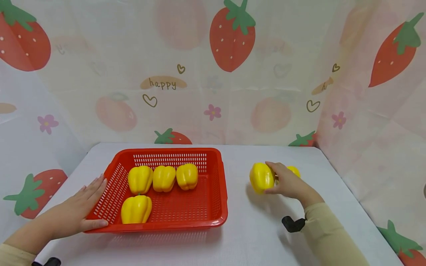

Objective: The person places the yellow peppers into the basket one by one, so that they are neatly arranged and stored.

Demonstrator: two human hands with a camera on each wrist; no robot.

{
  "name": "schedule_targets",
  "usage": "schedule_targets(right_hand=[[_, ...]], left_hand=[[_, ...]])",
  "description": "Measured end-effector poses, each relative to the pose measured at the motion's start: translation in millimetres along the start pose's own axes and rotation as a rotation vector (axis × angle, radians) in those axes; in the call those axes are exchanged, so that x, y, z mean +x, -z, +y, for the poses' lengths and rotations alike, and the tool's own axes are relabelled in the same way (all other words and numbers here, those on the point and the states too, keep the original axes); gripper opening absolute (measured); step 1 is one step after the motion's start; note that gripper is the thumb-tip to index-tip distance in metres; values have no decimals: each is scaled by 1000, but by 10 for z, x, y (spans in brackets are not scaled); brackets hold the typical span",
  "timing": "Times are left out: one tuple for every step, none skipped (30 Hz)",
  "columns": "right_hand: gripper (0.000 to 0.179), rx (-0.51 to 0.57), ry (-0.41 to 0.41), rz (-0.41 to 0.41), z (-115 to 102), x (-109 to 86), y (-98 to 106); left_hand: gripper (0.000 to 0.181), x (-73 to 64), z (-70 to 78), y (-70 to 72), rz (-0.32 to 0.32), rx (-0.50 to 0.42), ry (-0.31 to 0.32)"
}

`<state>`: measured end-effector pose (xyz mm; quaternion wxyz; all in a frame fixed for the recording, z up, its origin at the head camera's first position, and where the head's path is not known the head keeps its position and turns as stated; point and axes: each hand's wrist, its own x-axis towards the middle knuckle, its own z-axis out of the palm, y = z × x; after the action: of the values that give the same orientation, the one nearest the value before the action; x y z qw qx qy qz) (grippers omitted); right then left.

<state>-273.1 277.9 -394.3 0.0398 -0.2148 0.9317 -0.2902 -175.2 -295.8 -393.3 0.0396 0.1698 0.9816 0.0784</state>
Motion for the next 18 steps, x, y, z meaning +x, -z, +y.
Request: schedule_targets(right_hand=[[95,-5,11,0,-17,12,18],[95,-7,22,1,-36,25,34],[95,-5,31,-2,-55,39,51],[94,-5,36,-4,-78,54,69],[94,-2,44,-6,-102,69,88],[94,-2,50,-6,-126,86,105],[94,-2,53,-9,-152,101,122],[94,-3,56,-11,-176,119,139],[94,-5,58,-14,-200,135,155],[94,-5,66,-14,-221,153,170],[94,-8,73,-14,-242,170,184],[95,-9,78,-15,-262,187,196],[95,-6,83,-18,-284,203,208],[95,-8,90,-20,-302,220,218],[95,-7,92,-23,-325,236,228],[95,-5,92,-26,-349,253,236],[95,-4,87,-32,-377,268,243],[95,-1,84,-37,-404,284,249]], left_hand=[[114,1,2,2,-1,0,1],[114,2,2,3,0,3,-2],[114,2,3,5,1,4,-4],[114,3,7,8,-2,5,-2],[114,3,9,10,-4,5,-1],[114,2,9,10,-5,5,1],[114,2,9,11,-3,5,-1],[114,2,9,12,-1,5,-4],[114,3,11,13,-5,2,2],[114,4,12,13,-5,1,3],[114,4,11,12,-2,1,-1],[114,5,10,11,1,1,-4],[114,6,11,13,4,1,-7],[114,6,10,13,4,2,-8],[114,6,10,13,5,2,-8],[114,6,10,13,7,3,-8],[114,5,11,12,6,4,-4],[114,6,10,11,6,3,-6]])
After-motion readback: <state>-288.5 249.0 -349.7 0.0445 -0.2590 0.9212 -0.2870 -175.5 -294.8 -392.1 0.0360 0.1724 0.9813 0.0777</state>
